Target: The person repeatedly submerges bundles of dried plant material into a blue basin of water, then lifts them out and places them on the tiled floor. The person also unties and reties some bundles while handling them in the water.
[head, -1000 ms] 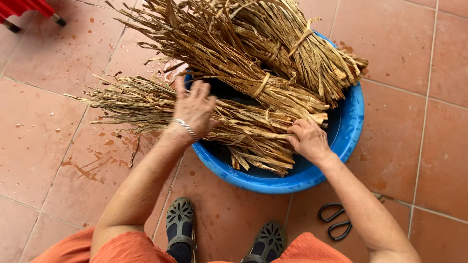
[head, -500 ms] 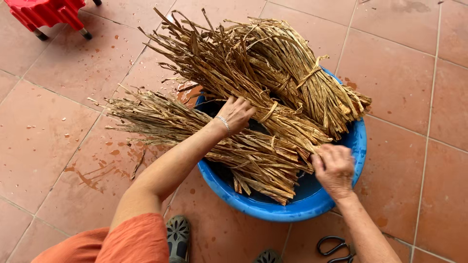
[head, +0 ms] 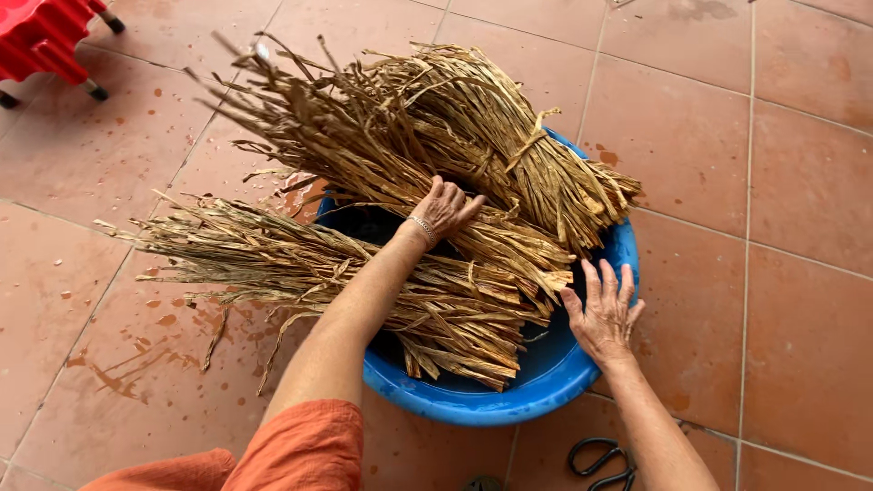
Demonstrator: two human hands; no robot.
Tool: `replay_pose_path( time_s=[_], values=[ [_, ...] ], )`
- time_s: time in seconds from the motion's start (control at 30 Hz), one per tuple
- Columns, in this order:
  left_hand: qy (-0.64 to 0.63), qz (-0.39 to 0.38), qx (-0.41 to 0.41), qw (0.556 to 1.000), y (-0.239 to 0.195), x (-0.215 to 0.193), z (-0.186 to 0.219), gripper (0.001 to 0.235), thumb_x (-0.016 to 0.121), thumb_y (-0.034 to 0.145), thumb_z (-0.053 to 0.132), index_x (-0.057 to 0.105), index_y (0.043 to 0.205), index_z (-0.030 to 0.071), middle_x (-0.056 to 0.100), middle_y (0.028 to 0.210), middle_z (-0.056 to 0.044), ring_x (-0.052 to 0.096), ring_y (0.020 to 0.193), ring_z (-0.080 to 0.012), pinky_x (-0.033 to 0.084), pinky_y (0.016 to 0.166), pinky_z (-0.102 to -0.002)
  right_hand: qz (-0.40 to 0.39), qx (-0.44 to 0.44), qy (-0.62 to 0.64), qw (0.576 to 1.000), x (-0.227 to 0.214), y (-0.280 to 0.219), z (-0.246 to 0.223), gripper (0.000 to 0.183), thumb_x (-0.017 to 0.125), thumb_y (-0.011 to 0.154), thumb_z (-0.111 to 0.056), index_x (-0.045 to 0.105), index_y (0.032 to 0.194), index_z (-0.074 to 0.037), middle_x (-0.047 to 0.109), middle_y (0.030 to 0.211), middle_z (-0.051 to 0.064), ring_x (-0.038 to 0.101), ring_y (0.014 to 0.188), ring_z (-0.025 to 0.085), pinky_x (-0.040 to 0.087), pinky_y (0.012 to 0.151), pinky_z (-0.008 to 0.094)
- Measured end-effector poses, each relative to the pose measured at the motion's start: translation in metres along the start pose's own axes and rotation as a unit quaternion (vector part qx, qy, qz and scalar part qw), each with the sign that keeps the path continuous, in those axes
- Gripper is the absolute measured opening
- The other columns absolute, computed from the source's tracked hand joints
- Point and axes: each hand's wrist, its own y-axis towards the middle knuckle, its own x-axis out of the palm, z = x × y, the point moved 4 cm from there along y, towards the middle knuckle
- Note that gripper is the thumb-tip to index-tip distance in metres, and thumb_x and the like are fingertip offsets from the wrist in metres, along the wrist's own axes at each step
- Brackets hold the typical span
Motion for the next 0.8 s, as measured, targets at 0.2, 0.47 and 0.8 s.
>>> replay_pose_path(
  time_s=[0.2, 0.47, 0.8],
  values=[
    [0.095, 0.054, 0.057, 0.992, 0.000, -0.080, -0.009, 0.021, 0.060, 0.098, 0.025, 0.058, 0.117, 0.016, 0.064, 0.095, -0.008, 0.056, 0.097, -0.0260, 0.039, 0.096, -0.052, 0.035, 0.000, 0.030, 0.999, -0.004, -0.002, 0.006, 0.066, 0.035, 0.103, -0.066, 0.052, 0.149, -0.022, 0.045, 0.158, 0.009, 0.023, 0.155, 0.038, 0.018, 0.114, 0.078],
    [0.290, 0.159, 0.116, 0.937, 0.002, -0.222, -0.012, 0.049, 0.075, 0.082, 0.025, 0.056, 0.127, 0.019, 0.058, 0.103, -0.001, 0.054, 0.114, -0.0238, 0.029, 0.112, -0.050, 0.046, -0.103, 0.114, 0.987, -0.116, 0.062, -0.082, 0.138, 0.075, 0.061, -0.082, 0.019, 0.162, -0.006, 0.023, 0.168, 0.024, 0.013, 0.155, 0.040, 0.009, 0.119, 0.064],
    [0.385, 0.246, 0.095, 0.884, 0.023, -0.339, -0.019, 0.073, 0.078, 0.083, 0.041, 0.050, 0.149, 0.027, 0.051, 0.155, -0.002, 0.037, 0.151, -0.0296, -0.001, 0.127, -0.058, -0.051, -0.090, 0.391, 0.914, -0.179, 0.118, -0.163, 0.115, 0.096, 0.056, -0.041, 0.042, 0.151, -0.006, 0.062, 0.148, 0.012, 0.059, 0.141, 0.023, 0.045, 0.120, 0.035]
  ],
)
